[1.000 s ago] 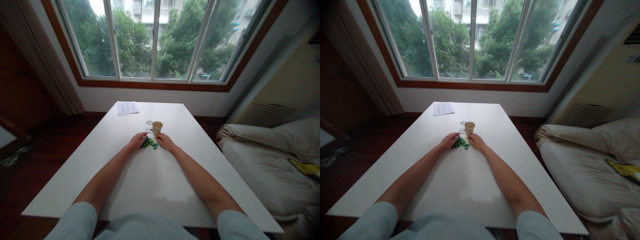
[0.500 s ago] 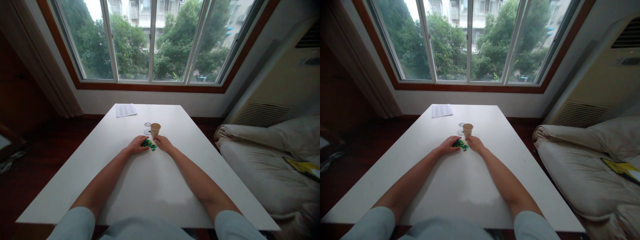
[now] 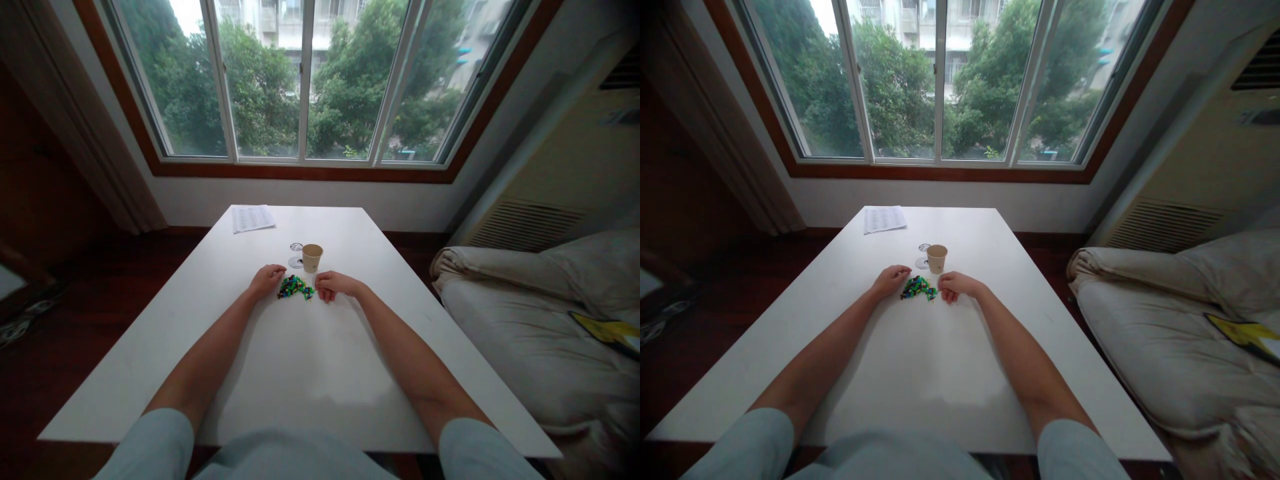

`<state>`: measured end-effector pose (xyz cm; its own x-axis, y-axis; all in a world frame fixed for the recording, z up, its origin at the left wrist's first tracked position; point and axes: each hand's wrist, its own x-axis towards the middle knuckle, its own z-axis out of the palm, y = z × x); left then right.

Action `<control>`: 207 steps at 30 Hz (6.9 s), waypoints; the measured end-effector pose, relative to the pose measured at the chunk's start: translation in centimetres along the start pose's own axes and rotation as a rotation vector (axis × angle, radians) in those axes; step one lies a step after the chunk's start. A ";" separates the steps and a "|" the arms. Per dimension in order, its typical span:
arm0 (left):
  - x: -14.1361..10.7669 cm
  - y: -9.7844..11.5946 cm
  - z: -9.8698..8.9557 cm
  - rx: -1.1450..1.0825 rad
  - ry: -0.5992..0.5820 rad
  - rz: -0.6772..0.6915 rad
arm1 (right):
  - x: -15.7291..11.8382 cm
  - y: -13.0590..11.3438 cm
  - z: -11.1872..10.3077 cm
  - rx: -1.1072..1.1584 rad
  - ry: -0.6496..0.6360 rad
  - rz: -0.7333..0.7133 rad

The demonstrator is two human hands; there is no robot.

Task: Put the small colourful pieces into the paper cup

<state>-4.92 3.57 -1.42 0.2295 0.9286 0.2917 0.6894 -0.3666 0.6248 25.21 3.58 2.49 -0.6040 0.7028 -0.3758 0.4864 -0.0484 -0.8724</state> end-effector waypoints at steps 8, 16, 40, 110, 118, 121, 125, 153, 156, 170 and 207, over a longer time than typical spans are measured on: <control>0.2 -0.2 0.1 0.083 -0.005 0.056 | 1.3 0.1 1.6 0.268 0.018 -0.148; 0.1 0.0 0.1 0.079 -0.006 0.065 | 0.8 0.5 0.8 0.424 0.004 -0.300; -0.2 0.2 0.4 0.117 -0.011 0.100 | 2.8 2.7 0.4 0.257 0.537 -0.367; -0.6 1.6 0.6 0.155 0.105 -0.013 | 1.5 -1.5 3.3 -0.523 1.004 -0.705; -0.8 3.2 0.8 -0.089 0.191 -0.027 | 1.6 -1.3 3.2 -0.569 0.990 -0.761; -0.6 3.7 1.3 -0.200 0.236 -0.054 | 1.5 -1.1 3.6 -0.608 1.013 -0.821; -0.4 4.1 1.9 -0.316 0.245 -0.016 | 1.4 -1.1 4.5 -0.700 0.969 -0.878; -0.6 4.0 2.3 -0.269 0.293 -0.043 | 3.1 -2.1 2.4 -0.657 1.039 -0.849; -0.5 3.4 2.1 -0.144 0.299 -0.059 | 3.5 -2.4 1.1 -0.591 1.137 -0.819; 0.0 0.8 0.6 0.013 0.029 -0.041 | 3.9 -0.6 0.0 -0.566 1.249 -0.782; -0.2 -0.6 -0.3 0.020 -0.044 0.120 | 4.4 -0.9 4.7 -0.856 0.489 -0.829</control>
<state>-5.59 3.58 -1.69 0.3412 0.8798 0.3310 0.6686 -0.4747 0.5724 19.15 3.39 0.20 -0.7142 0.4989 0.4909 0.4371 0.8657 -0.2438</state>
